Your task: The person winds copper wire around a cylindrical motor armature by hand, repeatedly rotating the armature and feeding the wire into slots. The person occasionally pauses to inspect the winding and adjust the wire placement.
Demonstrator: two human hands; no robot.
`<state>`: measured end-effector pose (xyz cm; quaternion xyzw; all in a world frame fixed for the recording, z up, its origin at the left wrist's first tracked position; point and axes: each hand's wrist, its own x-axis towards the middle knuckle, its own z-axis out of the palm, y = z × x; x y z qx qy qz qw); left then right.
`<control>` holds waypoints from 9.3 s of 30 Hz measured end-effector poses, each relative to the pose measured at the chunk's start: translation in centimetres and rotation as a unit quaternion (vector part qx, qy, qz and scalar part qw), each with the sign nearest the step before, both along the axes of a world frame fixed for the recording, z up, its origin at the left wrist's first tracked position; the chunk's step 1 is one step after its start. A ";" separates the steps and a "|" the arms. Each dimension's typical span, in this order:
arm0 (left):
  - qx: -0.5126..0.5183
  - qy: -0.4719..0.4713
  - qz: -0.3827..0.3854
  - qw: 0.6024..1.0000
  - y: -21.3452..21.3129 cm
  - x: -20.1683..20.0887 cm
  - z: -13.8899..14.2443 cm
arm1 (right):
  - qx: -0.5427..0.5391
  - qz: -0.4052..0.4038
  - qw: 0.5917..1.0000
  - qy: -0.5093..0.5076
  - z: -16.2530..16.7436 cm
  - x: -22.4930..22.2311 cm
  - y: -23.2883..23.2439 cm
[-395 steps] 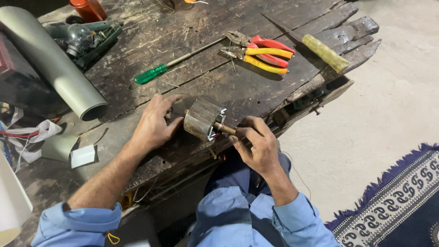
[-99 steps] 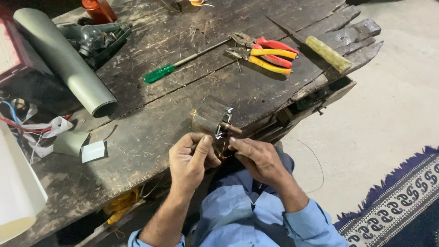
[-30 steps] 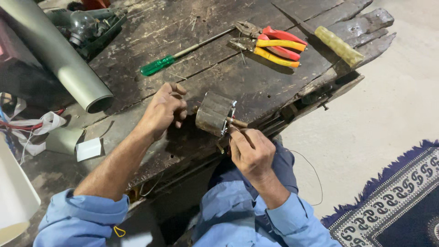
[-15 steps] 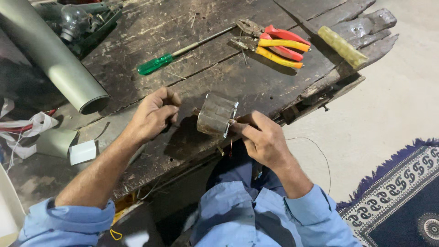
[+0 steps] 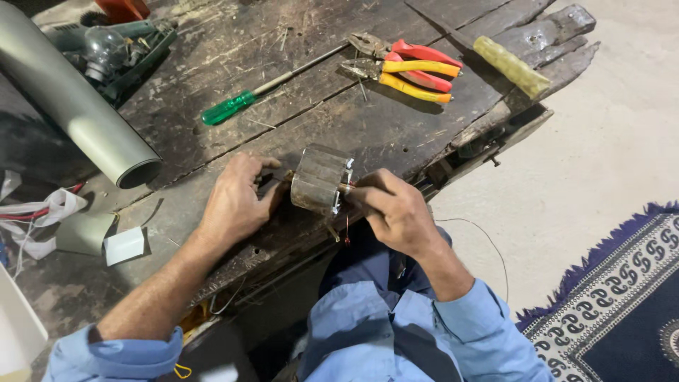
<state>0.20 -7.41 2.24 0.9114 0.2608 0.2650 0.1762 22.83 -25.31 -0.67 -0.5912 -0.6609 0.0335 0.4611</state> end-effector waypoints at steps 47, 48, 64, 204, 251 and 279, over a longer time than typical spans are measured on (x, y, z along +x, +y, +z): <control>-0.054 0.014 -0.003 0.998 -1.6 0.5 -1.6 | -0.212 -0.136 0.967 0.031 -0.3 0.9 -0.1; -0.057 0.014 -0.003 0.998 -1.5 0.4 -1.6 | -0.202 -0.141 0.969 0.032 -0.7 0.9 -0.2; -0.135 0.066 -0.018 0.988 -1.1 0.2 -0.8 | -0.088 -0.152 0.924 0.340 -7.1 3.1 -3.1; -0.462 -0.080 -0.062 0.881 -1.4 4.7 3.2 | -0.144 0.010 0.985 0.096 -0.2 2.0 -3.7; -0.492 -0.099 -0.001 0.865 3.5 2.9 -1.6 | 0.096 -0.262 0.949 -0.145 -0.8 -4.1 -1.3; -0.025 -0.010 -0.010 1.000 0.5 1.2 -0.6 | 0.044 -0.129 0.986 0.096 0.0 0.4 -0.8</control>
